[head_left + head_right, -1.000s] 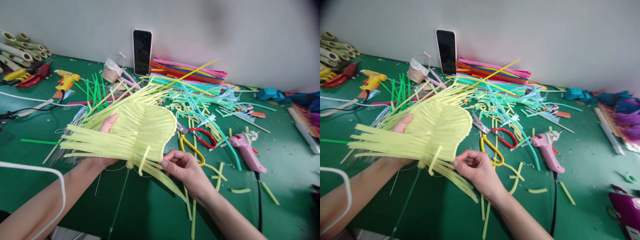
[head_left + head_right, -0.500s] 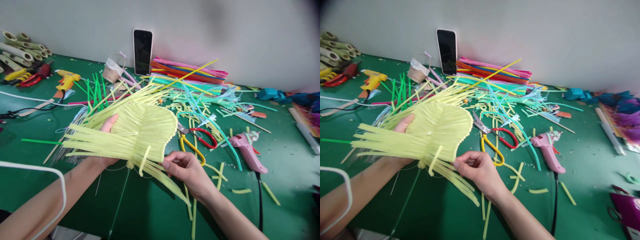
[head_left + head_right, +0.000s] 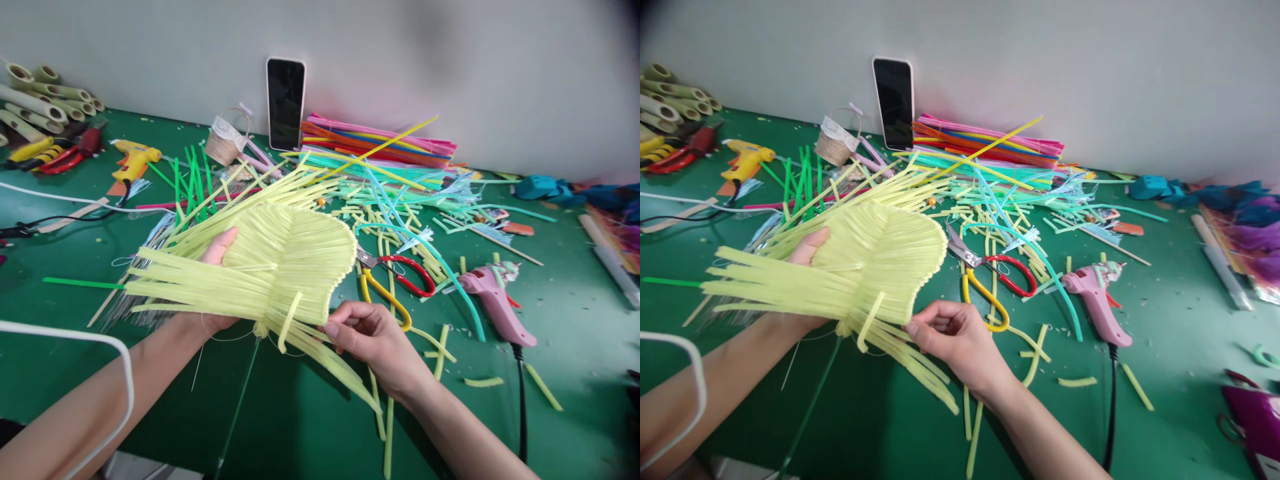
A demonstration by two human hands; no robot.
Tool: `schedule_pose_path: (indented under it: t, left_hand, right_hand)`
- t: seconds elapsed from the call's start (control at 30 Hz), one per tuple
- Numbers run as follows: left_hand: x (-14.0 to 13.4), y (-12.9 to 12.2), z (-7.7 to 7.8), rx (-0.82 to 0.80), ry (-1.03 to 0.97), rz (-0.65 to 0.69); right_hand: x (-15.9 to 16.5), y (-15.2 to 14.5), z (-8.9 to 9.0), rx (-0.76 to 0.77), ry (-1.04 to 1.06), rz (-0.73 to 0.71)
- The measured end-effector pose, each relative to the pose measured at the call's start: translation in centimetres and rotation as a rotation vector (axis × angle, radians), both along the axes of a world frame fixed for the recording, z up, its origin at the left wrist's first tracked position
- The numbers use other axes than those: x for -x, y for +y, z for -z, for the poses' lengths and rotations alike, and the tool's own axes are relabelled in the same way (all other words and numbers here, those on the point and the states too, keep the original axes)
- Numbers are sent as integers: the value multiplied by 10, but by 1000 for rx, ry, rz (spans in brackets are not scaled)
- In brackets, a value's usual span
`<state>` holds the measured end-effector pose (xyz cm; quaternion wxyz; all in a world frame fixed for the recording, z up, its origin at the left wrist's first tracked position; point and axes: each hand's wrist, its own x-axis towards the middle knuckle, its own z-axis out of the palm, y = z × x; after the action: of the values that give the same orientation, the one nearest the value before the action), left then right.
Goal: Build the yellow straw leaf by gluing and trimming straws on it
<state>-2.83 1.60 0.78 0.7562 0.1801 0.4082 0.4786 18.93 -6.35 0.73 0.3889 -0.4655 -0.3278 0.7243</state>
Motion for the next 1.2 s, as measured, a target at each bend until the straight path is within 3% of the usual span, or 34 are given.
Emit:
schedule_pose_path:
  t: [0.47, 0.63, 0.97, 1.2]
  left_hand:
    - [-1, -1, -1, 34, 24, -43]
    - [2, -1, 1, 13, -2, -25]
    - [3, -3, 2, 30, -23, 27]
    - [1, -3, 2, 28, 5, 38]
  right_hand:
    - [5, 0, -6, 48, -48, 63]
    - [-1, 1, -8, 37, -69, 0]
    - [-2, 2, -7, 45, -31, 131]
    - [0, 3, -5, 80, 17, 143]
